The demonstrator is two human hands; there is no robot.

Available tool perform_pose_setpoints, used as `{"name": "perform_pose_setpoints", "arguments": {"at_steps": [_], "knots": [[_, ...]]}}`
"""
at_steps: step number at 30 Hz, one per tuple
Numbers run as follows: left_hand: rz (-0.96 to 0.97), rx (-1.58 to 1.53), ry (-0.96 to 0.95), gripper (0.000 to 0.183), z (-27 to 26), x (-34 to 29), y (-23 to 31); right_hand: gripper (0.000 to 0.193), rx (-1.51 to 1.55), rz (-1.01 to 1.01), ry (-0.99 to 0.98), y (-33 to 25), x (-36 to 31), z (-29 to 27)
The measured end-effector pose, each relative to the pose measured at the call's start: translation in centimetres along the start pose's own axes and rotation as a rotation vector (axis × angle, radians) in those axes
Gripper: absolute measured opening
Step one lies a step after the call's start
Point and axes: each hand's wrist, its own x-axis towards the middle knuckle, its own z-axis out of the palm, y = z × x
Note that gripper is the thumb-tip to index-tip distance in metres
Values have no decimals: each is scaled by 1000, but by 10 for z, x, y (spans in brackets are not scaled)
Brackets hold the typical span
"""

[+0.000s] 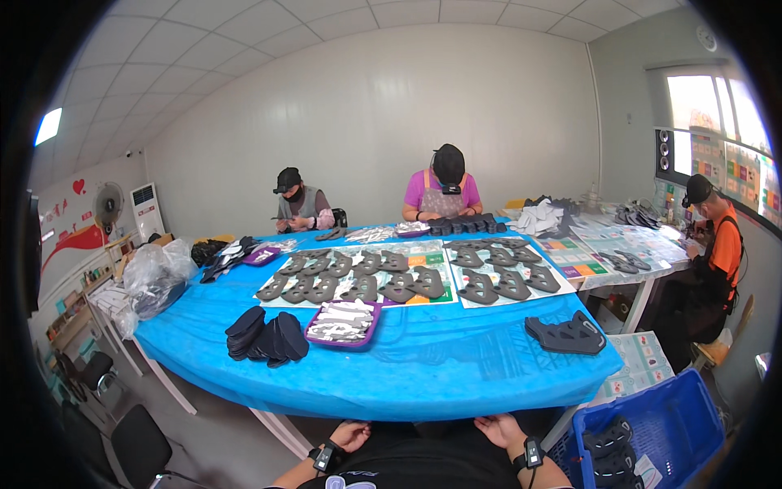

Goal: Organizing and sorting various shoe upper components on a manufacturing table while communicating with colleagues.

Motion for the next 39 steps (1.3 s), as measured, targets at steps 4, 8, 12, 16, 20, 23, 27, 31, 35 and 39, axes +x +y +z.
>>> {"name": "perform_pose_setpoints", "arguments": {"at_steps": [4,8,12,16,20,23,27,31,35,39], "knots": [[-4,-1,27,13,3,-2,2,17,35,-4,-14,1,2,-3],[-5,1,13,13,3,-1,2,14,47,-9,-1,1,1,-2],[6,3,22,12,2,-1,0,14,57,-5,-20,1,2,-4],[21,-2,14,12,1,-3,-1,14,61,4,-4,1,3,-2],[8,1,-4,13,2,0,-1,16,57,-4,-16,1,4,-10],[17,0,-2,13,5,-2,0,17,70,-6,-35,0,4,-9],[31,3,27,14,8,-5,1,17,60,-2,-21,1,4,-8],[12,8,31,15,8,-4,1,17,49,-4,-27,2,3,-6],[22,9,16,15,6,-3,0,17,29,-1,-3,1,2,-3],[18,13,-2,15,8,-4,1,17,21,4,-6,1,3,-4]]}}
